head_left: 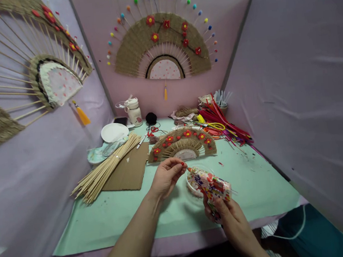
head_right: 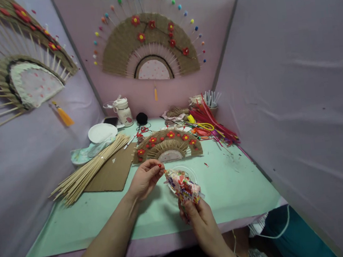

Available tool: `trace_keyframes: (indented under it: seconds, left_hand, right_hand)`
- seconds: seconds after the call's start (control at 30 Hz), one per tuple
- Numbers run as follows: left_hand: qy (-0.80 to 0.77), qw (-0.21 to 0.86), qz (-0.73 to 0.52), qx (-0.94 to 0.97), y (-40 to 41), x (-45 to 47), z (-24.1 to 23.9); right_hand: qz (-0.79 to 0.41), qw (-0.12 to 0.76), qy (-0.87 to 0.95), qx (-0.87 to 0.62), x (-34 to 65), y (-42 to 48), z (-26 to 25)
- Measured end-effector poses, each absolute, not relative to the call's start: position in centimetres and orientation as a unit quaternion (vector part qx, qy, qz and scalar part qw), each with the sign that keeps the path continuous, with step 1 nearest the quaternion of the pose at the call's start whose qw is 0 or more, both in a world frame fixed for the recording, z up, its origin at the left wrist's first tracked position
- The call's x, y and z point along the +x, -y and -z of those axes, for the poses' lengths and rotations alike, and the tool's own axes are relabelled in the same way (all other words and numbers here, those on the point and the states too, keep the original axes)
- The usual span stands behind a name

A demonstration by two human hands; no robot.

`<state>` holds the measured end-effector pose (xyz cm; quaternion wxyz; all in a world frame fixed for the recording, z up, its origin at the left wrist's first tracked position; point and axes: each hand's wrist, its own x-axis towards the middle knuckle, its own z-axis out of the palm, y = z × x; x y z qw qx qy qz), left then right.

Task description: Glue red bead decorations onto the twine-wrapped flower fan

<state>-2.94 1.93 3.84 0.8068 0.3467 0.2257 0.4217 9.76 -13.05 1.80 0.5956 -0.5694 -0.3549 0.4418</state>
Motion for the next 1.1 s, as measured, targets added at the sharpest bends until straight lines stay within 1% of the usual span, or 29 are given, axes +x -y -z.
trace_keyframes:
  seconds: [0.43,0.77,0.9,1.1]
  left_hand:
    - [-0.211,0.784,-0.438,0.387,-2.3,-2.4,-2.3]
    - [-0.212,0.790,-0.430,0.383,-1.8,-2.2,-2.6]
    - [-0.209,0.791,-0.428,0.384,-1.8,-2.2,-2.7]
    - [-0.214,0.791,-0.427,0.382,-1.6,-2.2,-2.9]
  right_hand:
    - [-0.438,0.584,0.355,-0.584,9.5,12.7,-2.0]
    - [-0.436,0.603,0.346,-0.571,9.3,12.7,-1.0]
    - [-0.428,0.600,0.353,-0.577,9.2,12.5,-0.6]
    - [-0.414,0.586,0.370,-0.590,9.1,12.6,-1.4]
